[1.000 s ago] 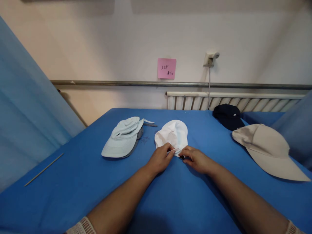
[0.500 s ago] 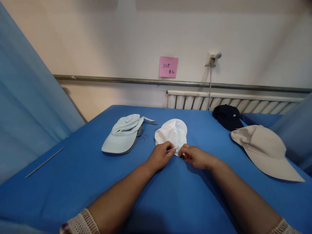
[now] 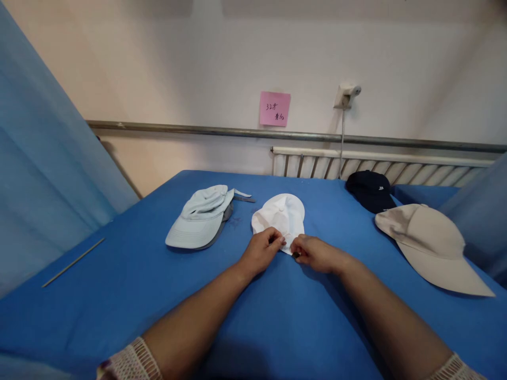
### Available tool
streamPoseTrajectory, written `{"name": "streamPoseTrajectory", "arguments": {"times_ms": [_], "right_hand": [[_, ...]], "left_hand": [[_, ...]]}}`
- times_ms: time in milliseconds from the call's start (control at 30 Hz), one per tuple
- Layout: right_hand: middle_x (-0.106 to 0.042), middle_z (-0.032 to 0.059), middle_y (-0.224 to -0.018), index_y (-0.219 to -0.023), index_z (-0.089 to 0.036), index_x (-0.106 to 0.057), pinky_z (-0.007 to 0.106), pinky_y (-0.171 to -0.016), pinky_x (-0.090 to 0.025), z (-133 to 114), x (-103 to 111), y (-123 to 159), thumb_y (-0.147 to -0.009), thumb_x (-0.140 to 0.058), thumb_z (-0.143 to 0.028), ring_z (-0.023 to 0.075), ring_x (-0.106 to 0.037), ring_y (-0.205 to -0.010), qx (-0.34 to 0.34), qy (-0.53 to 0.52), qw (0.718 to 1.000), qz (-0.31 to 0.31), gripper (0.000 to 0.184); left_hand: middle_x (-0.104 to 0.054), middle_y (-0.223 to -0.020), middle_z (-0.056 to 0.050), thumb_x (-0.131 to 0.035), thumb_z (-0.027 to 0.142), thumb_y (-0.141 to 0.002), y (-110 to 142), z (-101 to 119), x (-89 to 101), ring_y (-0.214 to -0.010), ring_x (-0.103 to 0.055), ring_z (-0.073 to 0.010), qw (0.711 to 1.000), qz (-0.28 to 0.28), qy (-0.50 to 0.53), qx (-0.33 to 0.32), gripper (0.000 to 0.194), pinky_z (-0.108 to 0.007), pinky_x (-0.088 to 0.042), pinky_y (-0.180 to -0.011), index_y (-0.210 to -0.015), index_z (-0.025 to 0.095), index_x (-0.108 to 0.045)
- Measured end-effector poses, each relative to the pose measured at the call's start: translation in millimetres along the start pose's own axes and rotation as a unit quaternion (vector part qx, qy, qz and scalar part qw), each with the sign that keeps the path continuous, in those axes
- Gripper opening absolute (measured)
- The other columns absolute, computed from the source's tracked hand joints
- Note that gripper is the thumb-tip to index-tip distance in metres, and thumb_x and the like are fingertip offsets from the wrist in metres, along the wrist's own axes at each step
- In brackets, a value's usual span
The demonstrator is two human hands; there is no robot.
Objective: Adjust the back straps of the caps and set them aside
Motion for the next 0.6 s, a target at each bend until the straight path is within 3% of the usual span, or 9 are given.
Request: {"name": "streamPoseTrajectory", "arguments": {"times_ms": [200, 600], "right_hand": [[-0.058, 0.0044, -0.095, -0.096, -0.018, -0.057, 0.025, -0.072, -0.042, -6.8, 1.4, 4.5, -0.080, -0.056, -0.010, 0.0144, -0.054, -0.079, 0.017, 0.012, 1.000, 0.020, 0.018], [-0.060, 0.0042, -0.087, -0.097, -0.018, -0.060, 0.027, -0.070, -0.045, -7.5, 9.4, 5.0, -0.086, -0.051, -0.013, 0.0147, -0.056, -0.074, 0.053, 0.040, 0.993, 0.097, 0.015]], "left_hand": [[-0.062, -0.069, 0.002, -0.054, 0.028, -0.084, -0.3, -4.6, -1.8, -0.066, -0.060, -0.0128, 0.995, 0.012, 0.098, 0.025, 0.016, -0.023, -0.044, -0.063, -0.094, 0.017, -0.061], [-0.067, -0.076, 0.000, -0.055, 0.029, -0.084, 3.2, -1.4, 0.8, -0.071, -0.062, -0.0140, 0.999, 0.022, 0.029, 0.002, 0.015, -0.025, -0.046, -0.067, -0.087, 0.017, -0.062]]}}
Point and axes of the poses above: each hand's wrist, its own y-axis away from the middle knuckle, its own x-axis out of the back of the hand, z = x × y, the point moved 8 cm from there along -y, towards the middle knuckle
